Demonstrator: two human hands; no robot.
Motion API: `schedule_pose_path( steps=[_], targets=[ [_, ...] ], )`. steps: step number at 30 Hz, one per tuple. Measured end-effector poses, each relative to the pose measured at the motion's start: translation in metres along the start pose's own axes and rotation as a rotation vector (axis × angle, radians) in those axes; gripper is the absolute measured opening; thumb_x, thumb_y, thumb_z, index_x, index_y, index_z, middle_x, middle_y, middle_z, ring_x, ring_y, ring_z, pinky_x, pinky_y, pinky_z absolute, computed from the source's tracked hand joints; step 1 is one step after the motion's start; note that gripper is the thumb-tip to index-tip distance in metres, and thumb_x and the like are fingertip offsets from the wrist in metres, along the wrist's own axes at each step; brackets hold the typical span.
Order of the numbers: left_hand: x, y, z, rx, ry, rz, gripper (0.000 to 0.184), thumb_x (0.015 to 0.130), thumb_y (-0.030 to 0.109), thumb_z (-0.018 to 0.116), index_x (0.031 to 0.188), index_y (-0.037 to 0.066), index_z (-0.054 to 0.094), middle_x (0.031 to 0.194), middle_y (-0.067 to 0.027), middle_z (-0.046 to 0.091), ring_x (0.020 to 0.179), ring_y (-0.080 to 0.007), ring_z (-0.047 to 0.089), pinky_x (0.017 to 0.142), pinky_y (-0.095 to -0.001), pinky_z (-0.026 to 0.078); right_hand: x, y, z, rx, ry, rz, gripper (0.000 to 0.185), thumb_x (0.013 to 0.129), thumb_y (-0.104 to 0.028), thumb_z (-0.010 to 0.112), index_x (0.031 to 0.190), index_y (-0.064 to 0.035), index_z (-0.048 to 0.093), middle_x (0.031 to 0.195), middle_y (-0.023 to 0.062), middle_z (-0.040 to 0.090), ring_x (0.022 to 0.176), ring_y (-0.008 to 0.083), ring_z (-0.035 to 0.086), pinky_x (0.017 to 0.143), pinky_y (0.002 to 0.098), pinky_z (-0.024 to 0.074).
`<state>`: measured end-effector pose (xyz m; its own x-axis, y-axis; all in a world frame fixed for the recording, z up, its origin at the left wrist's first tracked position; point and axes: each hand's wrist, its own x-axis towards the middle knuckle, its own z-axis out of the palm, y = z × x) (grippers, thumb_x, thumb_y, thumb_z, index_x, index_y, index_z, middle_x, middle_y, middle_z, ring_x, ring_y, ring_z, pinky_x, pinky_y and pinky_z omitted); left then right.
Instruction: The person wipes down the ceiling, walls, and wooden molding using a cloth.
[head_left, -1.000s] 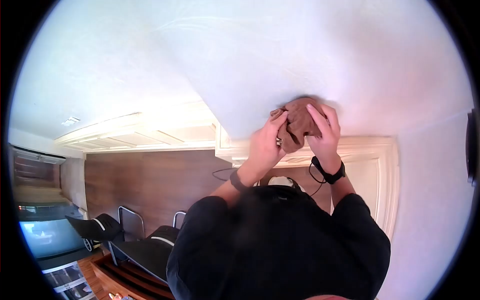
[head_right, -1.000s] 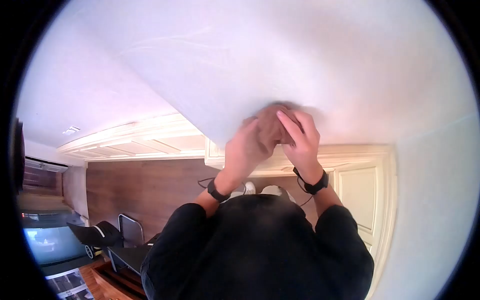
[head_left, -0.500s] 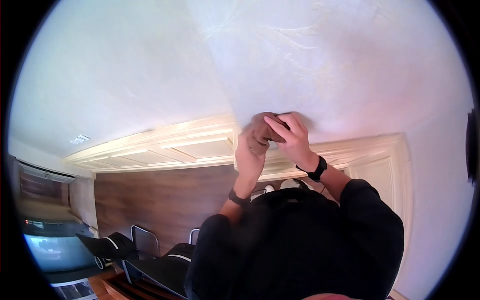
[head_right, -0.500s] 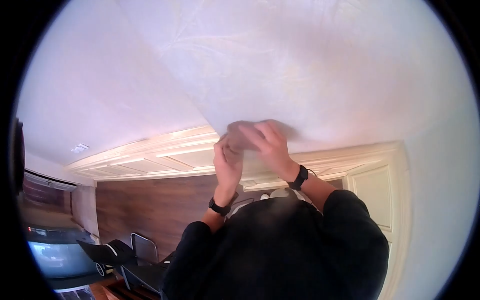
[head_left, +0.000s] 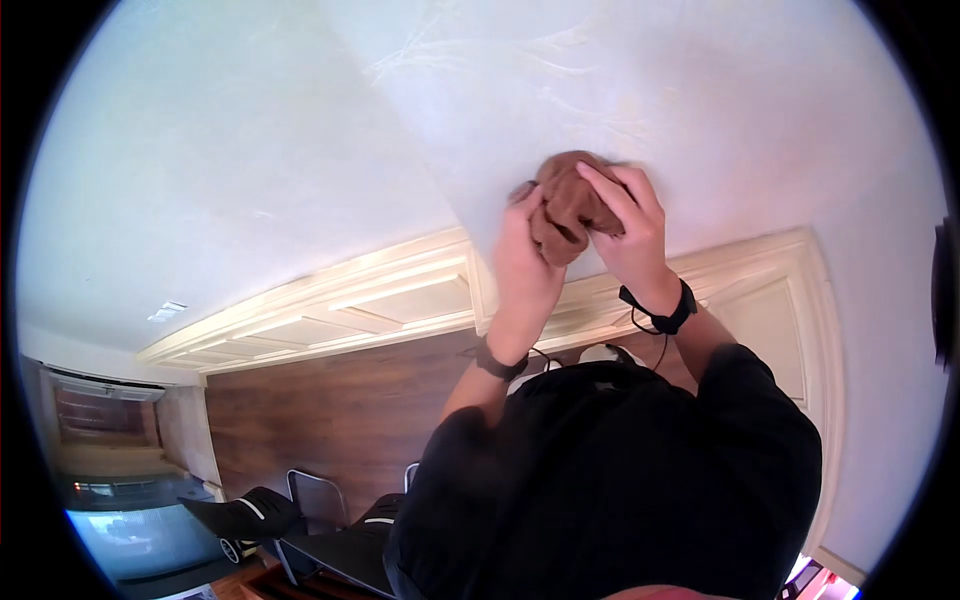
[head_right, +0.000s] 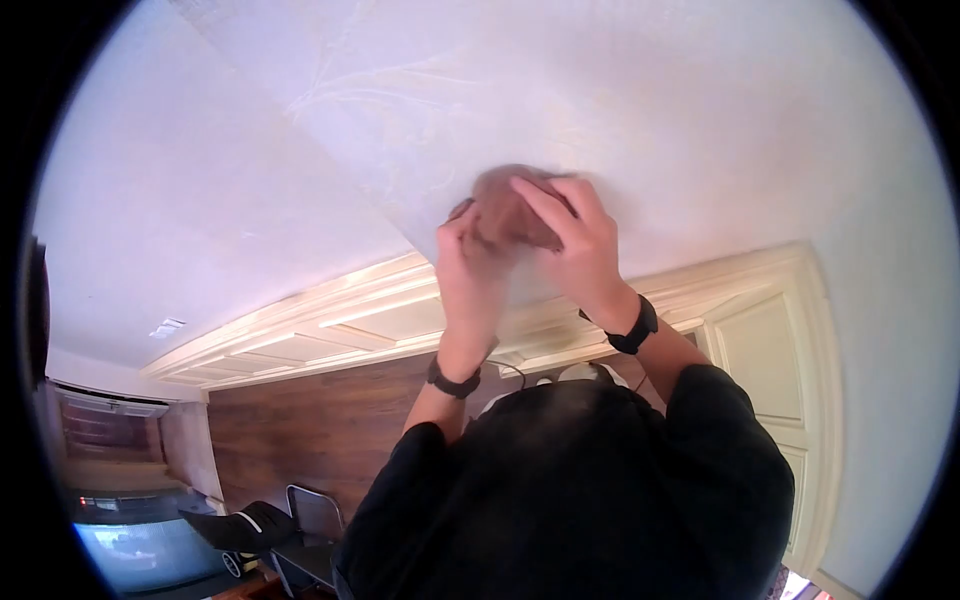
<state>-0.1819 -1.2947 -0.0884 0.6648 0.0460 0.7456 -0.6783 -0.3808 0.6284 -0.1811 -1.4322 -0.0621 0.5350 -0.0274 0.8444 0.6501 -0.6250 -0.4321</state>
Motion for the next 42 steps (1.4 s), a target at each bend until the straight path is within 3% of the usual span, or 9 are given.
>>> schedule_pose_path(
  steps=[6,10,18,24,28,30,33,36,42],
  targets=[
    [-0.036,-0.044,0.028,0.039,-0.344,-0.26,0.048,0.079,0.0,0.068,0.123,0.003,0.049,0.125,-0.0247,0.056,0.107,-0.0436,0.059,0.085,-0.0429,0.052,-0.041,0.026,-0.003,-0.041,-0.015,0.092,0.054,0.067,0.012,0.068,0.115,-0.013,0.068,0.1,0.0084,0.059,0.086,0.0257,0.062,0.07,0.0322,0.0521],
    [-0.054,-0.057,0.021,0.04,-0.366,-0.349,0.048,0.08,-0.001,0.066,0.124,0.004,0.048,0.125,-0.0247,0.056,0.106,-0.0436,0.06,0.085,-0.0427,0.052,-0.057,0.03,0.007,-0.023,-0.099,0.091,0.059,0.06,0.013,0.072,0.114,-0.009,0.069,0.099,0.0093,0.059,0.088,0.0276,0.061,0.074,0.0342,0.0514],
    [-0.054,-0.045,-0.024,0.002,-0.07,-0.287,0.046,0.081,0.0,0.065,0.124,0.001,0.048,0.118,-0.0229,0.059,0.103,-0.0401,0.061,0.085,-0.0372,0.05,-0.04,0.002,0.036,0.064,-0.176,-0.014,0.058,0.059,0.01,0.073,0.114,-0.0083,0.069,0.096,0.0082,0.058,0.082,0.0254,0.06,0.067,0.0335,0.0509],
    [-0.008,0.008,-0.039,0.16,0.17,-0.213,0.029,0.078,-0.003,0.062,0.105,-0.006,0.052,0.097,-0.0247,0.055,0.087,-0.0441,0.056,0.073,-0.0419,0.048,-0.009,-0.025,0.041,0.128,-0.158,-0.018,0.056,0.062,0.005,0.073,0.116,-0.0097,0.068,0.096,0.0063,0.058,0.085,0.0243,0.06,0.069,0.033,0.051],
    [0.013,0.011,-0.047,0.158,0.018,-0.152,0.038,0.089,-0.004,0.058,0.126,-0.003,0.047,0.125,-0.0202,0.055,0.115,-0.0309,0.055,0.1,-0.0366,0.044,0.012,-0.027,0.037,0.121,-0.089,-0.068,0.054,0.063,0.006,0.072,0.115,-0.0087,0.068,0.096,0.0074,0.058,0.085,0.0243,0.06,0.068,0.033,0.0504],
    [0.019,0.014,-0.044,0.121,0.075,-0.02,0.037,0.09,-0.004,0.057,0.126,-0.003,0.049,0.125,-0.0199,0.056,0.118,-0.0305,0.054,0.102,-0.0368,0.042,0.022,-0.028,0.029,0.122,-0.059,-0.039,0.055,0.063,0.008,0.07,0.115,-0.0079,0.068,0.095,0.0078,0.058,0.083,0.0244,0.061,0.068,0.0333,0.0505],
    [0.034,0.012,-0.037,-0.018,0.045,0.059,0.055,0.075,-0.01,0.062,0.128,0.002,0.052,0.126,-0.0229,0.055,0.118,-0.0399,0.054,0.096,-0.0397,0.046,0.029,-0.025,0.014,0.142,-0.015,-0.007,0.059,0.061,0.012,0.066,0.117,-0.0059,0.067,0.098,0.0097,0.058,0.083,0.0254,0.061,0.071,0.0315,0.0508],
    [0.045,0.024,-0.038,0.106,-0.09,0.155,0.058,0.072,-0.011,0.062,0.127,0.004,0.053,0.125,-0.0238,0.055,0.116,-0.0408,0.055,0.092,-0.0412,0.049,0.024,-0.012,0.013,0.154,0.072,-0.032,0.061,0.06,0.013,0.066,0.119,-0.0023,0.064,0.103,0.0128,0.059,0.085,0.0261,0.061,0.074,0.0295,0.0502],
    [0.012,0.005,-0.014,0.081,-0.132,0.022,0.059,0.071,-0.012,0.062,0.126,0.007,0.053,0.121,-0.0235,0.057,0.111,-0.0411,0.057,0.086,-0.0406,0.052,-0.014,0.01,0.015,0.165,0.043,0.046,0.063,0.059,0.012,0.073,0.12,-0.0002,0.063,0.105,0.0115,0.057,0.091,0.0252,0.059,0.078,0.0306,0.0498]
  ],
)
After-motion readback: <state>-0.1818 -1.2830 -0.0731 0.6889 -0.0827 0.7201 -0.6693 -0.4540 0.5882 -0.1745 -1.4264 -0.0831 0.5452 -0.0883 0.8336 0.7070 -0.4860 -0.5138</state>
